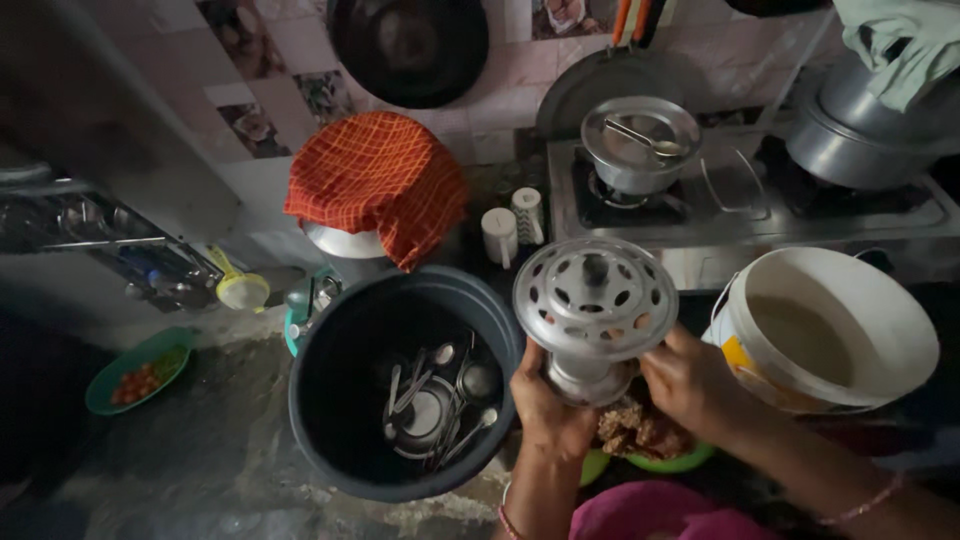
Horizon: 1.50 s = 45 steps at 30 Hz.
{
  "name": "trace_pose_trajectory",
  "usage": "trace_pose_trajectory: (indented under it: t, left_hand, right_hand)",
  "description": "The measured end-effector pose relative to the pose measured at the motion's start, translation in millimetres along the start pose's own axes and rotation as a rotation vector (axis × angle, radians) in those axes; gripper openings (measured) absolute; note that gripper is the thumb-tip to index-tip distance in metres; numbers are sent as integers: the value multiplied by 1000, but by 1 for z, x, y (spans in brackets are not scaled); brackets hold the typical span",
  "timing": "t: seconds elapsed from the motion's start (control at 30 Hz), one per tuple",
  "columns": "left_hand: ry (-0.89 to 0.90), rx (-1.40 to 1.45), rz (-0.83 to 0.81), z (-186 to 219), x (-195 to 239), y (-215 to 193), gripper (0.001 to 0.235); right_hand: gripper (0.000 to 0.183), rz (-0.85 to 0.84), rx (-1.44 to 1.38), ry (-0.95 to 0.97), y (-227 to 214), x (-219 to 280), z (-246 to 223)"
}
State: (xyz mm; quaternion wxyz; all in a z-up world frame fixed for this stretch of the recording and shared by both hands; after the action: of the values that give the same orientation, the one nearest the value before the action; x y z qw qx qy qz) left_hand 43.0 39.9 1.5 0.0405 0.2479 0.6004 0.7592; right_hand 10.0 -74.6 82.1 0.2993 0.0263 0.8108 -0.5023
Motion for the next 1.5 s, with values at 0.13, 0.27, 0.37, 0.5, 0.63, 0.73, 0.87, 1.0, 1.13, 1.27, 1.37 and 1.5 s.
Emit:
trace_pose_trajectory:
  t: [0.13,0.27,0.37,0.5,0.63,0.73,0.87,1.0,1.13,1.27,1.37,1.5]
  left_hand:
    - [70,9,15,3,-8,6,51]
    - [-21,-37,-32,-15,-16,25,56]
    - [-43,-129,27,-26,-27,24,54]
    - [-86,-71,-83,-42,-51,32,55]
    - [54,-46,-75,-50,-66,30,54]
    - [99,-4,3,-64,-63,26,52]
    - [233,-137,107,-61,-59,27,39]
    - [388,-369,320,-40,-52,17,32]
    - [342,-369,268,-34,-61,21,33]
    - [108,-405,274,-58,-71,5,36]
    - [19,-349,270,-66,-76,-4,35]
    - [123,-322,231,-42,-73,0,32]
  right_hand:
    - [52,-82,-91,-81,-11,5,-13]
    - [44,6,-112,-161,-15,0,-2]
    - [25,49,-94,-158,-14,-8,44]
    - [16,-77,-267,33,-2,-22,97]
    - [25,63,-444,-41,-20,-28,101]
    - [20,-406,-172,589,35,3,165]
    - [27,50,-389,132,1,-13,145]
    - [21,-59,-450,30,10,-17,150]
    - [19,-162,-421,87,27,-24,178]
    - [23,-332,-474,-66,42,-27,176]
    - [26,-375,-458,-121,37,-29,171]
    - [29,-345,-423,-196,25,-32,137]
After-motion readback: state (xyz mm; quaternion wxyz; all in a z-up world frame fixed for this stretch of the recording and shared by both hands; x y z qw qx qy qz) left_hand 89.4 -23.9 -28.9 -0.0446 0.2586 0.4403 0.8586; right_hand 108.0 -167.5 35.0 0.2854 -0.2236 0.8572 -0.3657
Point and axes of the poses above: each hand's wrist, its own x-axis away from the middle knuckle, its own y-axis out of the palm, z = x × y, the point moved 10 cm from there along -x, towards the middle knuckle
